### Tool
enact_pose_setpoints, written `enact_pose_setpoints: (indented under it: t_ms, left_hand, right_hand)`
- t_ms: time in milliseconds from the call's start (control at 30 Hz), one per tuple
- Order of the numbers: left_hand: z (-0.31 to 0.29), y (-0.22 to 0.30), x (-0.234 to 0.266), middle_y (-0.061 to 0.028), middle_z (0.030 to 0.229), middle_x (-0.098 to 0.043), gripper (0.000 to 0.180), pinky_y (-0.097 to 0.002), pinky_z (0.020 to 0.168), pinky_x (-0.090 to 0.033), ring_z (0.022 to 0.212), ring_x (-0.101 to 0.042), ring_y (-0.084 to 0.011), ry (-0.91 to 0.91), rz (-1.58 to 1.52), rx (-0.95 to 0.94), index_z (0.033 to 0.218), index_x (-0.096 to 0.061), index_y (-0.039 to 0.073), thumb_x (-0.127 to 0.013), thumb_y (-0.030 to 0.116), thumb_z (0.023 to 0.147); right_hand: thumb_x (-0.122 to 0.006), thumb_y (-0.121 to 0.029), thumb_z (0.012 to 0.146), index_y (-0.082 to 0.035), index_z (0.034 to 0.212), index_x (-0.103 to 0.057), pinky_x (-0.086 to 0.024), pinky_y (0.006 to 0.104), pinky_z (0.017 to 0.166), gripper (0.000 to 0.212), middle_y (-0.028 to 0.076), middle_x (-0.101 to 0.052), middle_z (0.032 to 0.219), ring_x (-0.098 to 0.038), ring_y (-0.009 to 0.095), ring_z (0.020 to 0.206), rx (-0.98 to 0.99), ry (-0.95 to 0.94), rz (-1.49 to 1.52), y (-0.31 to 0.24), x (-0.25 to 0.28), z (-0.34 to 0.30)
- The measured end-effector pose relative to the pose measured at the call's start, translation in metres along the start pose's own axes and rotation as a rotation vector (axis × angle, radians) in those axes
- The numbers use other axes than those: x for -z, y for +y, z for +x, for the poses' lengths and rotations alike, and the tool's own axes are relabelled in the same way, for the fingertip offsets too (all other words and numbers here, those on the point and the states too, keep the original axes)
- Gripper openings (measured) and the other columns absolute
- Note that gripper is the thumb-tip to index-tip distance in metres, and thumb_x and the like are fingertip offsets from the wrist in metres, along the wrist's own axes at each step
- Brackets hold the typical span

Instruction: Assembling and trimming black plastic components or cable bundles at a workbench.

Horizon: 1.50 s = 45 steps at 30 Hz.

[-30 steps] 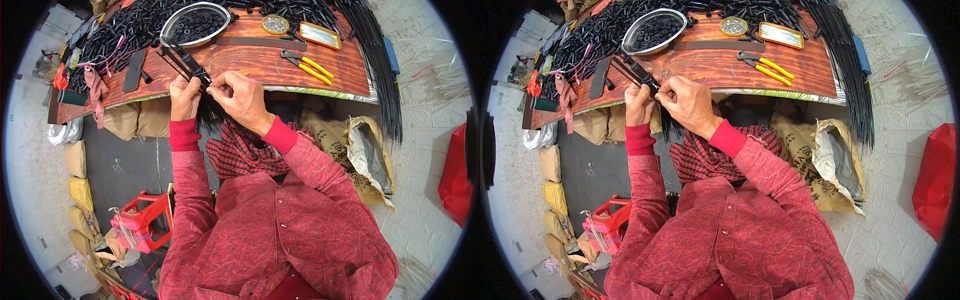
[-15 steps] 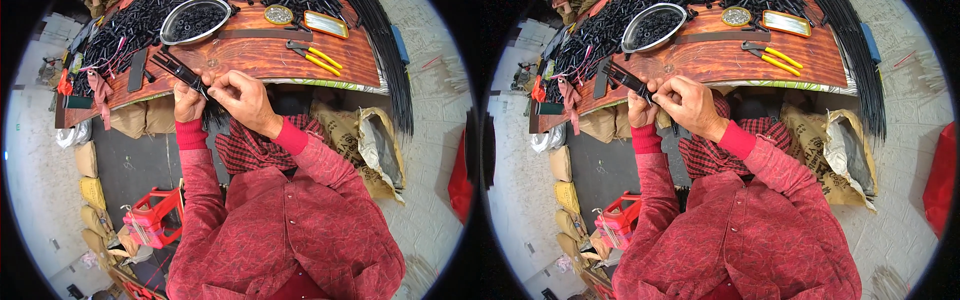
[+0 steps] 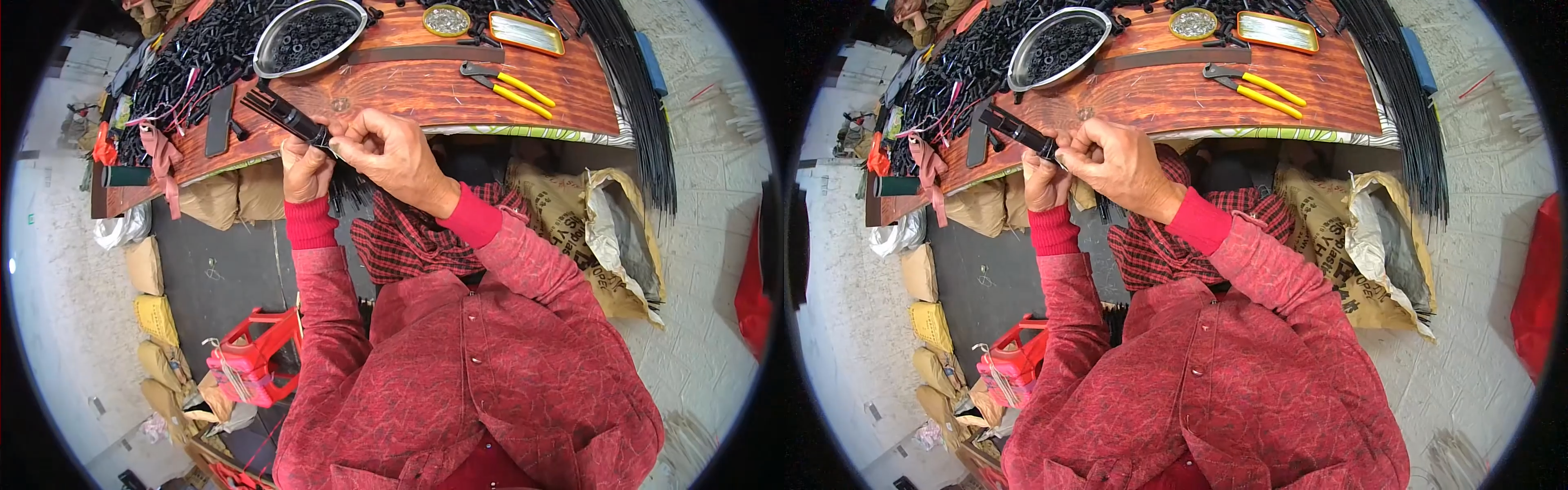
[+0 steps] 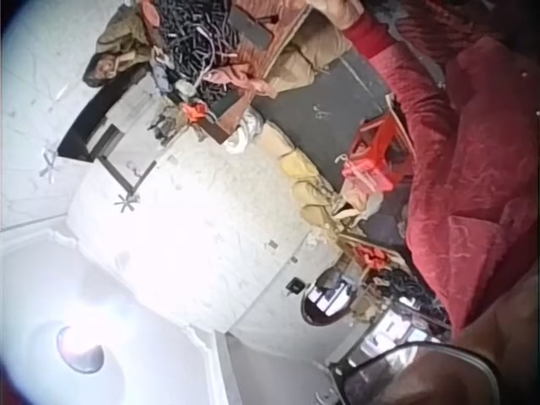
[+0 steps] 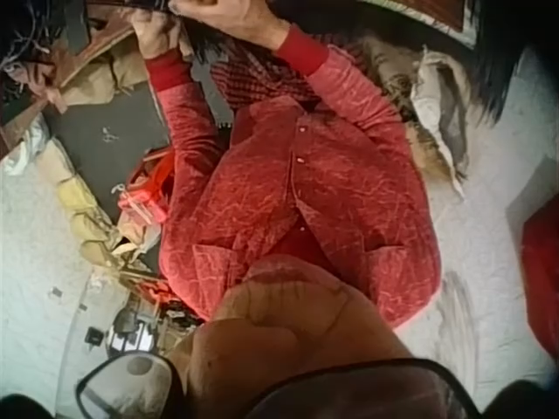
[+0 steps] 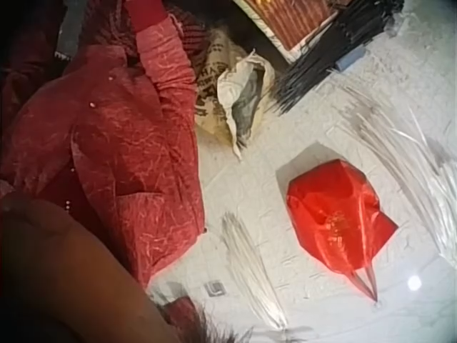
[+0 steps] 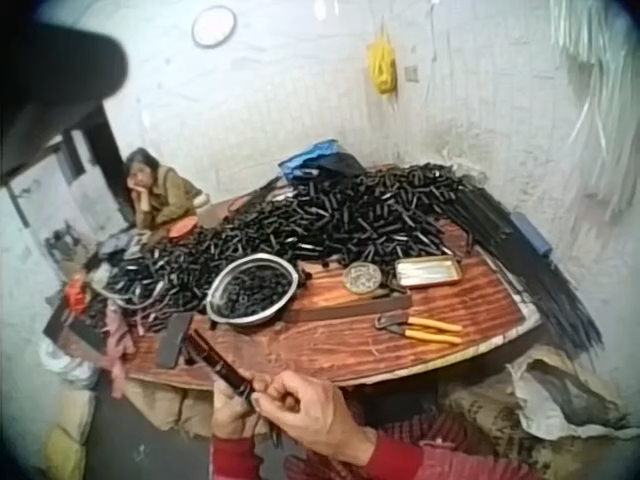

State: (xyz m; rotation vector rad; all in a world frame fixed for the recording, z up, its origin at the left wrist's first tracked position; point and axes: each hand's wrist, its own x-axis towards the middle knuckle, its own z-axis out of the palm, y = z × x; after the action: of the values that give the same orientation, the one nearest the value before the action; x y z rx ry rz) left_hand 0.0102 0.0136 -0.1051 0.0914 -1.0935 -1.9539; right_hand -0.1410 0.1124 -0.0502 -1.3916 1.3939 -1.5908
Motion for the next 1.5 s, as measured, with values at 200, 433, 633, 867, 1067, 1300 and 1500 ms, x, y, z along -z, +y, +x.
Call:
enact_pose_setpoints:
  t_ms: [200, 433, 633, 867, 1067, 1300, 1500]
  left_hand:
    - [0.006, 0.001, 0.005, -0.0116, 0.105, -0.059, 0.05, -0.0351, 0.089, -0.049, 0.098, -0.059, -0.0223, -0.02, 0.103, 0.027, 0.12, -0.051, -0.003, -0.076, 0.016, 0.081]
    - [0.015, 0.006, -0.022, -0.0126, 0.112, -0.06, 0.045, -0.0356, 0.089, -0.049, 0.101, -0.06, -0.0221, 0.072, 0.219, -0.022, 0.123, -0.048, -0.003, -0.069, 0.014, 0.088]
    - [0.026, 0.022, -0.078, -0.0074, 0.1, -0.065, 0.032, -0.0271, 0.08, -0.05, 0.087, -0.062, -0.0137, 0.323, 0.304, -0.103, 0.113, -0.057, -0.001, -0.071, 0.007, 0.085]
    - [0.017, 0.022, -0.109, -0.005, 0.095, -0.065, 0.033, -0.0257, 0.078, -0.049, 0.083, -0.061, -0.0114, 0.432, 0.47, -0.077, 0.11, -0.058, 0.0, -0.073, 0.004, 0.081]
    - [0.015, 0.026, -0.11, -0.0099, 0.108, -0.064, 0.045, -0.029, 0.088, -0.047, 0.095, -0.061, -0.0156, 0.262, 0.48, -0.034, 0.123, -0.053, -0.004, -0.072, 0.009, 0.083]
    - [0.024, 0.018, -0.094, -0.0158, 0.12, -0.062, 0.05, -0.0303, 0.086, -0.052, 0.1, -0.063, -0.0179, 0.085, 0.277, 0.137, 0.129, -0.05, -0.007, -0.067, 0.015, 0.088]
    - [0.037, 0.009, -0.1, -0.02, 0.122, -0.062, 0.051, -0.0282, 0.08, -0.053, 0.097, -0.064, -0.0173, -0.125, 0.288, 0.311, 0.131, -0.05, -0.004, -0.068, 0.018, 0.089]
  right_hand:
    - [-0.066, -0.015, 0.091, -0.002, 0.081, -0.058, -0.044, 0.0215, 0.054, 0.019, -0.002, -0.056, 0.069, -0.052, 0.004, 0.061, -0.155, -0.192, 0.17, 0.013, 0.01, 0.013]
    - [-0.062, -0.023, 0.095, -0.002, 0.091, -0.059, -0.047, 0.0219, 0.061, 0.021, -0.001, -0.058, 0.078, -0.054, 0.006, 0.066, -0.223, -0.177, 0.299, 0.024, 0.014, 0.019]
    - [-0.047, -0.042, 0.1, 0.001, 0.127, -0.05, -0.044, 0.0275, 0.086, 0.051, 0.004, -0.058, 0.105, -0.052, 0.011, 0.099, 0.054, -0.186, 0.169, 0.029, 0.014, 0.001]
    - [-0.035, -0.057, 0.099, -0.004, 0.105, -0.051, -0.038, 0.0223, 0.058, 0.055, 0.0, -0.048, 0.072, -0.045, 0.008, 0.06, -0.242, -0.494, 0.563, 0.027, 0.02, -0.02]
    - [-0.041, -0.054, 0.099, -0.004, 0.102, -0.053, -0.039, 0.0239, 0.057, 0.051, 0.0, -0.048, 0.072, -0.044, 0.009, 0.058, -0.336, -0.618, 0.763, 0.038, 0.038, -0.02]
    - [-0.047, -0.055, 0.096, -0.006, 0.093, -0.052, -0.034, 0.0224, 0.048, 0.049, 0.001, -0.045, 0.068, -0.04, 0.008, 0.053, -0.377, -0.838, 1.018, 0.056, 0.056, -0.011]
    - [-0.045, -0.046, 0.099, -0.008, 0.086, -0.05, -0.032, 0.0227, 0.043, 0.041, -0.002, -0.039, 0.059, -0.032, 0.005, 0.043, -0.408, -1.074, 1.341, 0.064, 0.065, -0.011]
